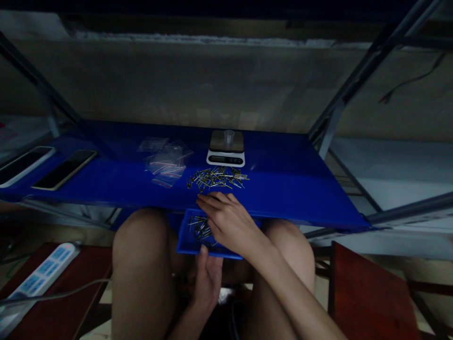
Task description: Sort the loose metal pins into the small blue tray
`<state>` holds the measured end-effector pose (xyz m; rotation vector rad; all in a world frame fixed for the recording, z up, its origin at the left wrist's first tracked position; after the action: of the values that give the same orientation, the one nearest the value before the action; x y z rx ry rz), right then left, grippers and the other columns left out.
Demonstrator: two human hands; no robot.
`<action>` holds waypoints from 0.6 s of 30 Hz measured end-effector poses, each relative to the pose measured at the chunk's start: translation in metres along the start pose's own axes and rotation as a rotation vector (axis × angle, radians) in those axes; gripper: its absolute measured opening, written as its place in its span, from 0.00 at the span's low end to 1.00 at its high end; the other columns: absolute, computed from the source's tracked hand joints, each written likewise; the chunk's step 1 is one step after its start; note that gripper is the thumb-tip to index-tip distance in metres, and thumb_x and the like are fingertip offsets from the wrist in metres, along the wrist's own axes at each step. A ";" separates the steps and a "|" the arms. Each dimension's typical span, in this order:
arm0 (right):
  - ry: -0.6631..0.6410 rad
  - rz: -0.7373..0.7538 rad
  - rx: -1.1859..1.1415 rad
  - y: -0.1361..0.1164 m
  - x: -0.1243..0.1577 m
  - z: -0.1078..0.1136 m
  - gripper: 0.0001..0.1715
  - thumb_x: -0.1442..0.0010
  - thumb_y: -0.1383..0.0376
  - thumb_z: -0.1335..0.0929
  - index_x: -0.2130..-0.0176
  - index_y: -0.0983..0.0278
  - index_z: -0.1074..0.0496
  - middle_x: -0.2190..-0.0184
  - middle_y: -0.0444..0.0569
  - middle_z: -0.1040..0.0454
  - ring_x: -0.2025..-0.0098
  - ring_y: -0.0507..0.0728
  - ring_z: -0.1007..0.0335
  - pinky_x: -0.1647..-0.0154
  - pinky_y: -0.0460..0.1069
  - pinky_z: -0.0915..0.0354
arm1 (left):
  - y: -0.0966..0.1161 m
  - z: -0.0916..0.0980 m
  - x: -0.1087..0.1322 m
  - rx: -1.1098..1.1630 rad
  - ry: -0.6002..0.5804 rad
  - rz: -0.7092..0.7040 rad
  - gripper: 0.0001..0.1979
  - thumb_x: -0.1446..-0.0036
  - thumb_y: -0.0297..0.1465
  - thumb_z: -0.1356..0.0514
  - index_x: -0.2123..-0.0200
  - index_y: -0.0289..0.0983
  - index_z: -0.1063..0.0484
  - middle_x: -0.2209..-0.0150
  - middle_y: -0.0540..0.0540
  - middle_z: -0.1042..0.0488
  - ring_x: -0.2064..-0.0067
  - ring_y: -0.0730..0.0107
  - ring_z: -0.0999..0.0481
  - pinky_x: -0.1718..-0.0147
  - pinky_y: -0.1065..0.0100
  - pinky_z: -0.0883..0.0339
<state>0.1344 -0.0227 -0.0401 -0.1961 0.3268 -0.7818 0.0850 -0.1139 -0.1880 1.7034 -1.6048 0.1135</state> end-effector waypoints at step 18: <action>0.200 -0.101 -0.211 0.014 0.008 0.002 0.10 0.29 0.72 0.35 0.52 0.65 0.25 0.55 0.52 0.26 0.52 0.59 0.30 0.49 0.55 0.28 | -0.003 0.003 -0.001 -0.006 -0.009 -0.010 0.44 0.50 0.46 0.25 0.32 0.45 0.33 0.28 0.40 0.35 0.27 0.46 0.39 0.31 0.51 0.39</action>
<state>0.1500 -0.0184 -0.0438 -0.3356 0.5930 -0.8691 0.0859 -0.1146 -0.1917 1.7099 -1.6012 0.0960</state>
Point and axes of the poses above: each hand's wrist, its own x-axis away from the middle knuckle, its own z-axis out of the back of the hand, y = z × x, the point moved 7 cm from there along -x, towards the middle knuckle
